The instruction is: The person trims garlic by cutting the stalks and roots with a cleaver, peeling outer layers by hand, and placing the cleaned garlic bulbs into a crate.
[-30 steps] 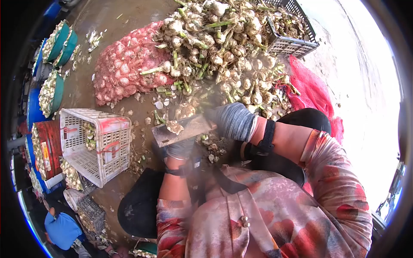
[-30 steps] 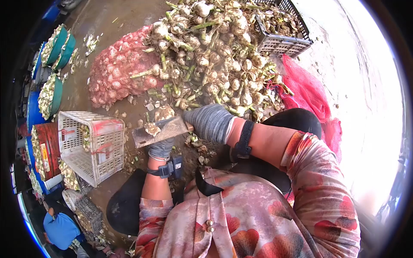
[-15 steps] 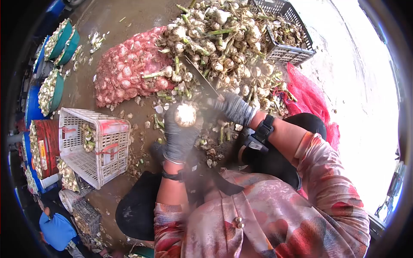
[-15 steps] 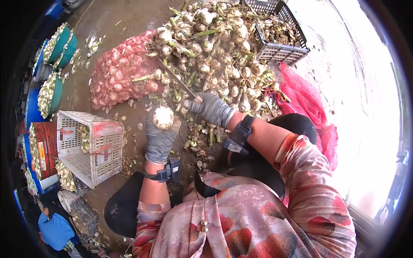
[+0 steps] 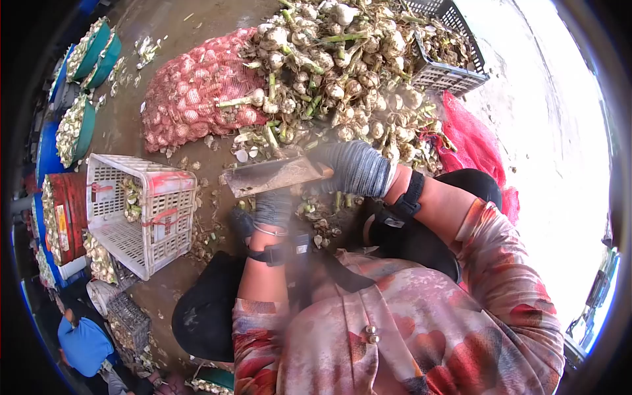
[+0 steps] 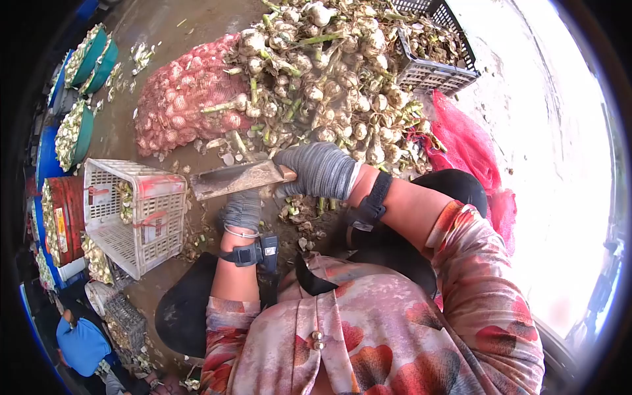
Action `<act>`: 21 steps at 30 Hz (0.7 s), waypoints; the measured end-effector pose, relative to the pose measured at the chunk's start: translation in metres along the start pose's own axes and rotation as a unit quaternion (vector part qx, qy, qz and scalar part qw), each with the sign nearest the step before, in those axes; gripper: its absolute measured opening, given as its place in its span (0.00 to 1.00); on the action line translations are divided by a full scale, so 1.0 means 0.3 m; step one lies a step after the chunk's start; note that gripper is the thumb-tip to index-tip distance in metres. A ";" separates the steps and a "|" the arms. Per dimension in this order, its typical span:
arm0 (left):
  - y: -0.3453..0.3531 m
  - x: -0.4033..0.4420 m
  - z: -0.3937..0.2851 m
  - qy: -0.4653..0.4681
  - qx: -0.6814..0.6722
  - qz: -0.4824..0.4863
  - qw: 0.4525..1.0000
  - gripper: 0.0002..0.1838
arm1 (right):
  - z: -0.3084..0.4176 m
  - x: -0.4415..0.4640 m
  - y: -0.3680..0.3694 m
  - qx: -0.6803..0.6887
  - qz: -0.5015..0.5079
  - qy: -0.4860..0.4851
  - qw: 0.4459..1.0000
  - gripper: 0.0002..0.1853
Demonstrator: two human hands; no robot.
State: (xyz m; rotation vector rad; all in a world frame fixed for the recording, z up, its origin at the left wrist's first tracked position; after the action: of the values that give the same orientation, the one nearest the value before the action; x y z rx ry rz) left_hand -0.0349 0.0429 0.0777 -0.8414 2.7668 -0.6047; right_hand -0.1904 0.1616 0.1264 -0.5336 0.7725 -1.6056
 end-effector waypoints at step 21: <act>-0.007 0.003 -0.088 0.010 -0.365 -0.005 0.931 0.34 | -0.116 0.068 0.143 0.641 -0.009 0.332 0.692 0.17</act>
State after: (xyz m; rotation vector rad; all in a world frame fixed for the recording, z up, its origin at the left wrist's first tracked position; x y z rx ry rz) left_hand -0.0423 0.0494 0.1024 -0.9619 3.0106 0.4710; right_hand -0.1902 0.1453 0.0698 1.1187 -0.0417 -1.9190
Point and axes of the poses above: each hand's wrist, its own x-axis towards the middle knuckle, its own y-axis out of the palm, z = x × y, the point moved 1 cm from there along x, towards the middle knuckle, and after that the axes turned 4 degrees about -x, right-handed, at the moved point
